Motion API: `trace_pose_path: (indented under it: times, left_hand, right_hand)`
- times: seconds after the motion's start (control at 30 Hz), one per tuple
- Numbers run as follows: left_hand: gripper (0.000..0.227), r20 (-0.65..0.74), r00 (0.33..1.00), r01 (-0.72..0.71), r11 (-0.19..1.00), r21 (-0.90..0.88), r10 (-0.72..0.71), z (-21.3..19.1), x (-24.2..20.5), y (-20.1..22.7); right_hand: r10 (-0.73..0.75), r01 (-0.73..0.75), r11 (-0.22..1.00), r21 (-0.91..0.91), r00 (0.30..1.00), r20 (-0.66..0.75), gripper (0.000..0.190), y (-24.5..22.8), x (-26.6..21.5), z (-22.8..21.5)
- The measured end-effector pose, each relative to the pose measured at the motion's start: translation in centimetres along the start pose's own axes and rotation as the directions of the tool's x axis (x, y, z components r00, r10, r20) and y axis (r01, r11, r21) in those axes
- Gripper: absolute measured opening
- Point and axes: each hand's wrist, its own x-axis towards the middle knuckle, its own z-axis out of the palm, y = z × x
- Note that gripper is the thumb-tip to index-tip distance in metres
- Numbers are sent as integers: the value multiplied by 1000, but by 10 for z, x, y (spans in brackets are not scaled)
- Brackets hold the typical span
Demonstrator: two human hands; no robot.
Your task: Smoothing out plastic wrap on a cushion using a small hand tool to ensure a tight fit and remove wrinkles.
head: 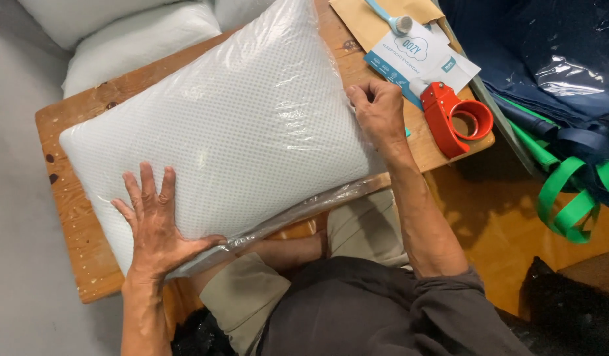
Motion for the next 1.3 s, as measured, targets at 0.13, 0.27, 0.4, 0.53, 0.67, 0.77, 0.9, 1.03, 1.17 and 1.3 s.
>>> trace_pose_path:
  times: [0.13, 0.27, 0.4, 0.53, 0.67, 0.77, 0.9, 1.03, 1.17, 1.3]
  left_hand:
    - [148, -3, 1000, 5, 1000, -6, -5, 0, 0, 0]
    - [148, -12, 1000, 1, 1000, -12, -2, 1, -1, 2]
    - [147, -8, 1000, 1, 1000, -11, -1, 1, -1, 1]
    - [147, -9, 1000, -1, 1000, 8, 1, 4, -2, 1]
    - [146, -23, 1000, -10, 1000, 2, 10, 6, -3, 1]
    - [145, -45, 999, -21, 1000, -4, 21, 7, -5, 1]
    - [146, -84, 996, -44, 999, 5, 44, 12, -8, -1]
    - [145, -87, 995, -47, 999, 25, 49, 12, -11, 0]
    - [143, -104, 992, -68, 997, 24, 70, 15, -10, -1]
    - [143, -105, 992, -70, 997, 37, 73, 16, -10, -2]
  right_hand:
    - [67, -70, 990, 122, 997, 24, 27, -7, -7, -1]
    - [-84, 84, 996, -10, 996, 29, 17, -6, -14, 5]
    - [-313, 315, 948, -53, 949, 36, 23, -13, -32, 12]
    - [-374, 375, 926, -31, 926, 47, 23, -8, -45, 14]
    - [-452, 453, 891, -31, 891, 33, 21, -5, -59, 14]
    - [-521, 512, 842, -172, 853, -9, 18, -9, -71, 13]
    - [-500, 502, 864, -29, 851, -163, 11, -17, -87, 11]
    - [-285, 302, 952, 42, 929, -236, 9, -11, -66, -5]
    - [-42, 43, 999, 18, 997, -65, 17, 12, -30, -11]
    - [135, -150, 987, 58, 969, 209, 37, 11, -20, -2]
